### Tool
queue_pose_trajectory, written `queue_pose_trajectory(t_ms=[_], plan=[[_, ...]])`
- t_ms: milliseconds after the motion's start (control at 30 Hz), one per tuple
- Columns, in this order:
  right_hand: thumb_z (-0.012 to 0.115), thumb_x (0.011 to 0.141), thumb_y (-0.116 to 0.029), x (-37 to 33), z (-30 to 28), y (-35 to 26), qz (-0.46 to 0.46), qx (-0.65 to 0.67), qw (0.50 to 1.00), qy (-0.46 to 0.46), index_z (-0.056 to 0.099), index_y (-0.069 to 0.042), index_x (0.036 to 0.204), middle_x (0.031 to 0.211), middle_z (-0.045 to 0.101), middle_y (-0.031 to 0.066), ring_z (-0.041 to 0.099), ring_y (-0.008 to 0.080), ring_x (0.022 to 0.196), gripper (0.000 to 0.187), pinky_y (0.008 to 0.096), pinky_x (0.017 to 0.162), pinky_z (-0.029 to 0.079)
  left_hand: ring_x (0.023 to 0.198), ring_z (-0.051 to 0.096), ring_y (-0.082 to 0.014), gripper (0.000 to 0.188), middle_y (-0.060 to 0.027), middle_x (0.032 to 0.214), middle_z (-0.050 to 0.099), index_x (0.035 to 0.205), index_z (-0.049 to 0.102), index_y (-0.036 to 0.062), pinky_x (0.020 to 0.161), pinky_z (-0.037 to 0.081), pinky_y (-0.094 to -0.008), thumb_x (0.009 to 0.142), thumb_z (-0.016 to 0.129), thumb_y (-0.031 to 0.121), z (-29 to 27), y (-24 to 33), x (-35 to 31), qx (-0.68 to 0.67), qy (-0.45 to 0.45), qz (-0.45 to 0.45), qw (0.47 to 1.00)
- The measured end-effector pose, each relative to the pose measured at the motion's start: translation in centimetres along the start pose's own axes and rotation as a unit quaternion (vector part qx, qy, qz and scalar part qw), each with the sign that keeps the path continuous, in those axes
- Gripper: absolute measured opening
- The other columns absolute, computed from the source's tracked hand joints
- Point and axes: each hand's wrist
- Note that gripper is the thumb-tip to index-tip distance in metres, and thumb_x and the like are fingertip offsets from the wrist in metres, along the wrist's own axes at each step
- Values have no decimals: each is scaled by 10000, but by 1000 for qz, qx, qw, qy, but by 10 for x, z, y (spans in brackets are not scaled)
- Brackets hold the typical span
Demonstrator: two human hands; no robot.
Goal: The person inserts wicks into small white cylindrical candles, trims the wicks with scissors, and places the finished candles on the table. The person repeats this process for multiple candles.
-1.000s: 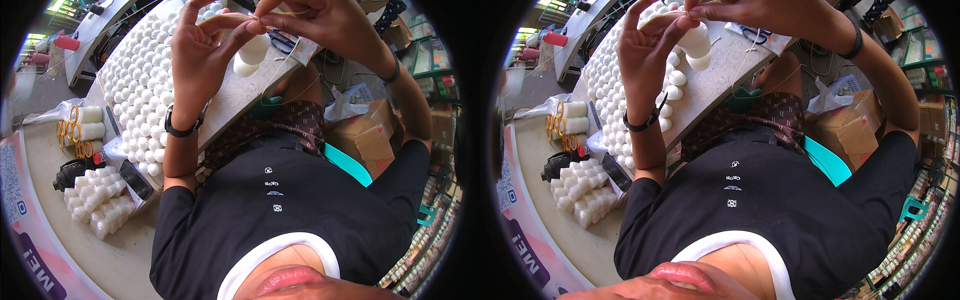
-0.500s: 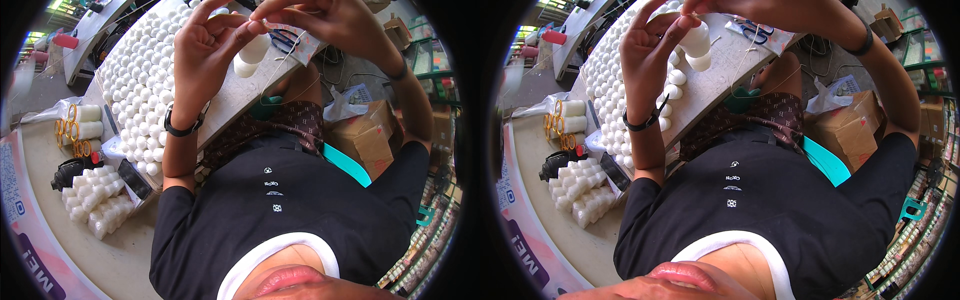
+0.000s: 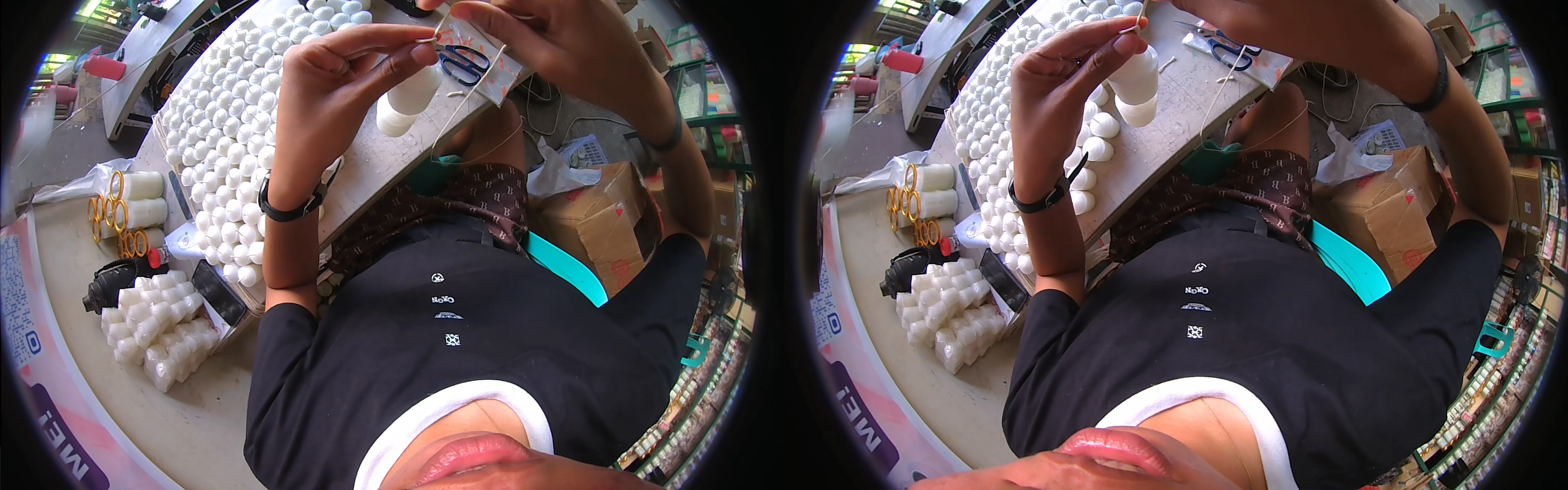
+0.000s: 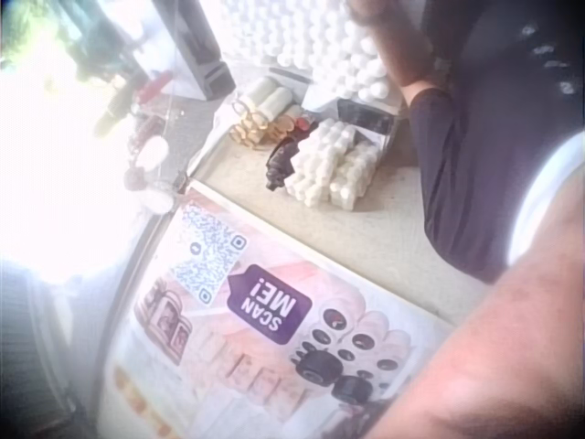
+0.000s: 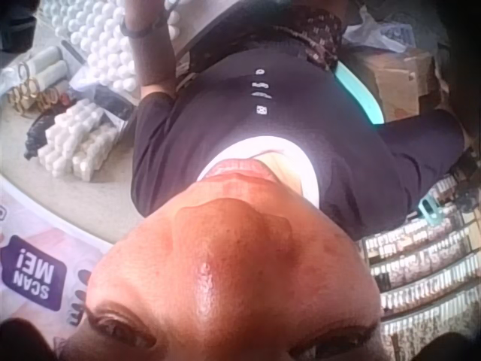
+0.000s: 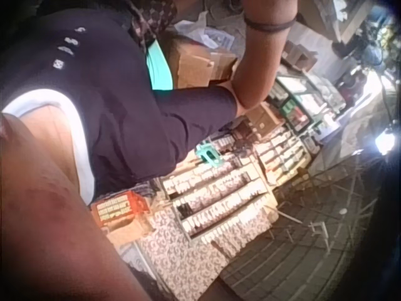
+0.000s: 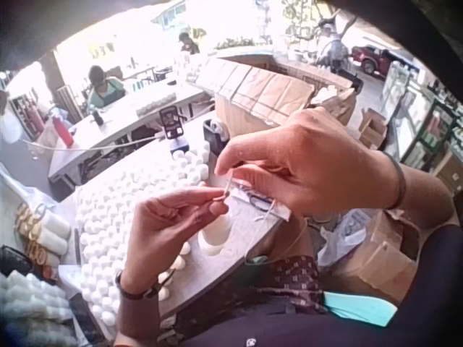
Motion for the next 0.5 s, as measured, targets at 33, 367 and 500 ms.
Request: queue_pose_trajectory(t_ms=[33, 367, 500], plan=[[659, 897, -121, 4, 4, 3, -4, 10, 1000, 6, 745, -111, 973, 615, 655, 71, 581, 164, 476, 115, 302, 471, 410, 961, 694, -144, 260, -126, 1036, 737, 1147, 712, -17, 878, 538, -275, 905, 722, 78, 1, 0, 0, -11, 4, -1, 1000], [676, 872, -52, 3, 4, 10, 3, 74, 996, 40, 724, -34, 923, 724, 690, 95, 623, 151, 583, 73, 282, 538, 453, 907, 660, -84, 258, -75, 997, 743, 1147, 722, -6, 824, 516, -224, 898, 729, 64, -1, 2, -5, -48, 17, -17, 999], [681, 866, -23, 4, 0, 7, 20, 73, 997, 27, 719, -17, 935, 753, 697, 103, 612, 132, 591, 80, 260, 539, 447, 907, 669, -90, 264, -72, 991, 742, 1141, 720, -7, 838, 512, -225, 897, 739, 91, 1, 1, -6, -67, 39, -26, 997]])
Point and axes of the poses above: each hand's wrist, its own x-axis towards the middle knuckle, its own z-axis out of the palm, y = z × x
